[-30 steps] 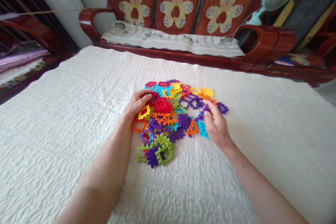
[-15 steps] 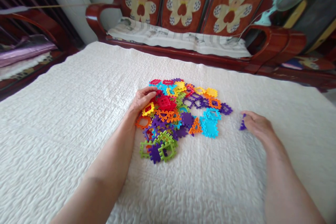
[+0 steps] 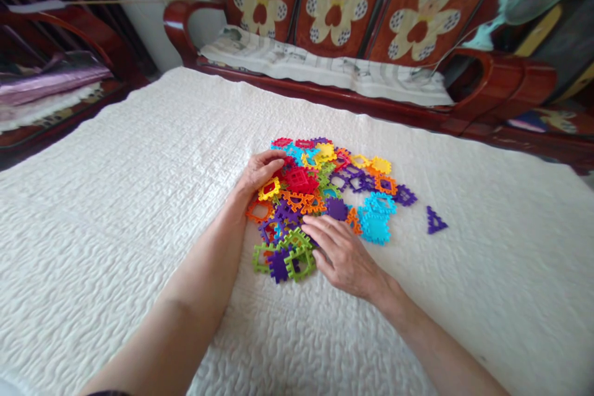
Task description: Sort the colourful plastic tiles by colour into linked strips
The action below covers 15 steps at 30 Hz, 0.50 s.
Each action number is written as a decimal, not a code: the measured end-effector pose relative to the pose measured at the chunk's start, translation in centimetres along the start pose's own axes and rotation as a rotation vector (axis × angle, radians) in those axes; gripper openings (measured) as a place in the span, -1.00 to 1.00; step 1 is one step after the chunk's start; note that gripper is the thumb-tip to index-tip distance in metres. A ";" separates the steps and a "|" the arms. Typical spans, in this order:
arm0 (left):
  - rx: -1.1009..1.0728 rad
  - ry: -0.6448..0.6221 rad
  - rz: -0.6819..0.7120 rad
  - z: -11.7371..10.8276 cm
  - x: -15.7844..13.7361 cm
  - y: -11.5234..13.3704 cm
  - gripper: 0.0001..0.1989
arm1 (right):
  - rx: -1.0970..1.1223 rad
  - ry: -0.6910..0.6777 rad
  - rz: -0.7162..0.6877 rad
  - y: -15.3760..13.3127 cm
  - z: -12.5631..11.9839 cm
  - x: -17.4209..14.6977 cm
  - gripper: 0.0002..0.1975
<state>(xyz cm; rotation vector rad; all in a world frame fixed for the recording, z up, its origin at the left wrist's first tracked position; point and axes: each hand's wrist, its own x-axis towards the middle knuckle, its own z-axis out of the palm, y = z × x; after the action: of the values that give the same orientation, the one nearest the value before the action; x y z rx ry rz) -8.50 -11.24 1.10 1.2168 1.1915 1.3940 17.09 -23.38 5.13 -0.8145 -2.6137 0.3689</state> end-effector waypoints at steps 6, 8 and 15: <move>0.018 0.004 0.004 -0.2 0.3 -0.5 -0.62 | -0.023 0.109 -0.050 1.1 2.2 -0.5 -0.59; 0.024 0.001 0.002 -0.2 0.4 -0.5 -0.63 | -0.001 0.137 -0.083 1.4 2.3 -0.8 -0.59; 0.044 0.000 -0.004 -0.2 0.3 -0.4 -0.64 | 0.112 0.277 -0.140 2.0 2.1 -1.6 -0.56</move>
<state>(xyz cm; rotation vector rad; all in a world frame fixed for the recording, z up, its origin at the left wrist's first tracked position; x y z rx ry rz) -8.68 -10.94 0.74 1.2441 1.2301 1.3711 18.35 -23.01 2.18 -0.5952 -2.3519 0.3339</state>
